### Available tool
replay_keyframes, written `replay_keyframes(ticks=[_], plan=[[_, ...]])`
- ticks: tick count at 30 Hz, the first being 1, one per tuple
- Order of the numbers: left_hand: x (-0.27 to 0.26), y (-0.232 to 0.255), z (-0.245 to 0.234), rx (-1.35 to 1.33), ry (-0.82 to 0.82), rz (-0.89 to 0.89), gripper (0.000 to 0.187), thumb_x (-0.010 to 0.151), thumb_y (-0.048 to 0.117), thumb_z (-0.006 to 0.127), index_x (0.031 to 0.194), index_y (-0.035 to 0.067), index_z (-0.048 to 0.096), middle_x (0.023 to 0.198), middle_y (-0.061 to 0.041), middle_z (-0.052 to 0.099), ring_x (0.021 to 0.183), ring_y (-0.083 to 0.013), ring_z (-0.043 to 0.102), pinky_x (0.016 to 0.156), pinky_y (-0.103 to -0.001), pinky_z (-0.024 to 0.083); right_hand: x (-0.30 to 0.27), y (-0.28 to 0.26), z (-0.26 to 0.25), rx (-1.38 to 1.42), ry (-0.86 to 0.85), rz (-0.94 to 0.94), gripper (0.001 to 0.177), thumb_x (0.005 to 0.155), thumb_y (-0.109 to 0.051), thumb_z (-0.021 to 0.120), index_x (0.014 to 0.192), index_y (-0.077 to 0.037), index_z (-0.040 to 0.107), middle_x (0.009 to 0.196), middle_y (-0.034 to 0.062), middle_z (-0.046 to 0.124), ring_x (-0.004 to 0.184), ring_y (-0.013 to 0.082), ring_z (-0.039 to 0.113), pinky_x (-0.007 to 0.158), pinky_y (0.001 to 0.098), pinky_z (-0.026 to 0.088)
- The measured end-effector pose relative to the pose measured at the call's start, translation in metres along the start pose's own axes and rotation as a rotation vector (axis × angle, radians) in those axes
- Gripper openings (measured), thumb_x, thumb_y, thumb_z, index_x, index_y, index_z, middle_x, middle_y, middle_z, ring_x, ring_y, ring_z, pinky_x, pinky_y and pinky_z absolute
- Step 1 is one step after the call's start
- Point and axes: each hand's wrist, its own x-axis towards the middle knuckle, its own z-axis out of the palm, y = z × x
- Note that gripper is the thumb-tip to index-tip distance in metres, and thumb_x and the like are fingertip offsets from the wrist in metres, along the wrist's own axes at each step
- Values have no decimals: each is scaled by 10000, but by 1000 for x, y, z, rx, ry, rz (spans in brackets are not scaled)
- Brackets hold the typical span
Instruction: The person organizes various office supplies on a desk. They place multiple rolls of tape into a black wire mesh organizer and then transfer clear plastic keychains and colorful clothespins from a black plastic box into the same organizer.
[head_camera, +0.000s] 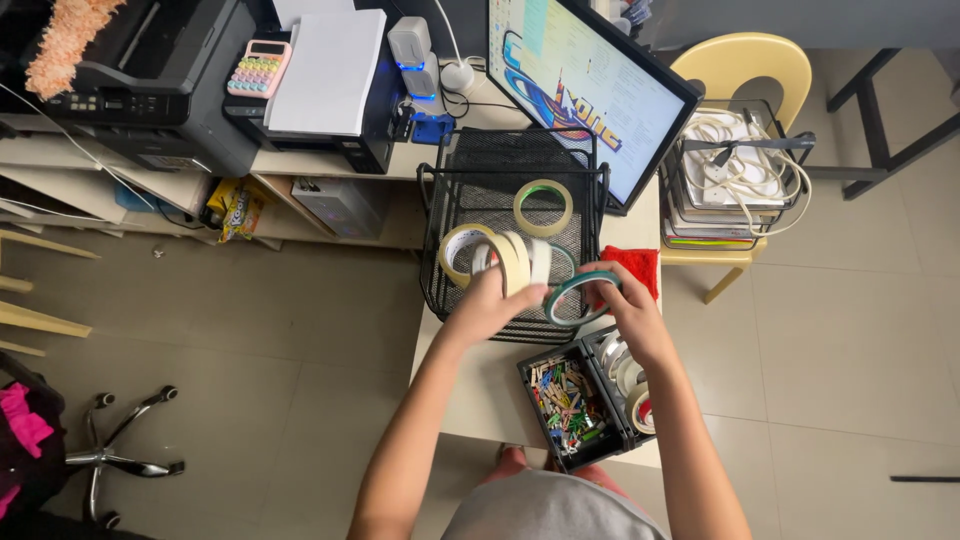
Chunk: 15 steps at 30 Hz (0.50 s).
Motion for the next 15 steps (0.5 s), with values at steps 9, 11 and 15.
replay_keyframes(ticks=[9, 11, 15], plan=[[99, -46, -38, 378, -367, -374, 214, 922, 100, 622, 917, -90, 721, 782, -122, 789, 651, -185, 782, 642, -309, 642, 8, 37, -9, 170, -69, 88, 232, 1050, -230, 571, 1072, -21, 668, 706, -27, 475, 687, 91, 433, 642, 241, 367], [116, -49, -43, 417, -395, -442, 204, 924, 83, 624, 932, -98, 719, 782, -132, 784, 647, -188, 778, 628, -313, 640, 8, 36, -10, 179, -77, 87, 243, 1052, -239, 564, 1078, -21, 669, 708, -30, 472, 689, 89, 432, 643, 240, 368], [141, -45, -51, 525, -442, -499, 180, 920, 94, 644, 996, -56, 706, 823, -129, 792, 662, -186, 763, 620, -310, 616, 8, 37, -14, 176, -74, 105, 271, 1057, -259, 550, 1093, -21, 674, 708, -34, 466, 690, 87, 429, 640, 238, 368]])
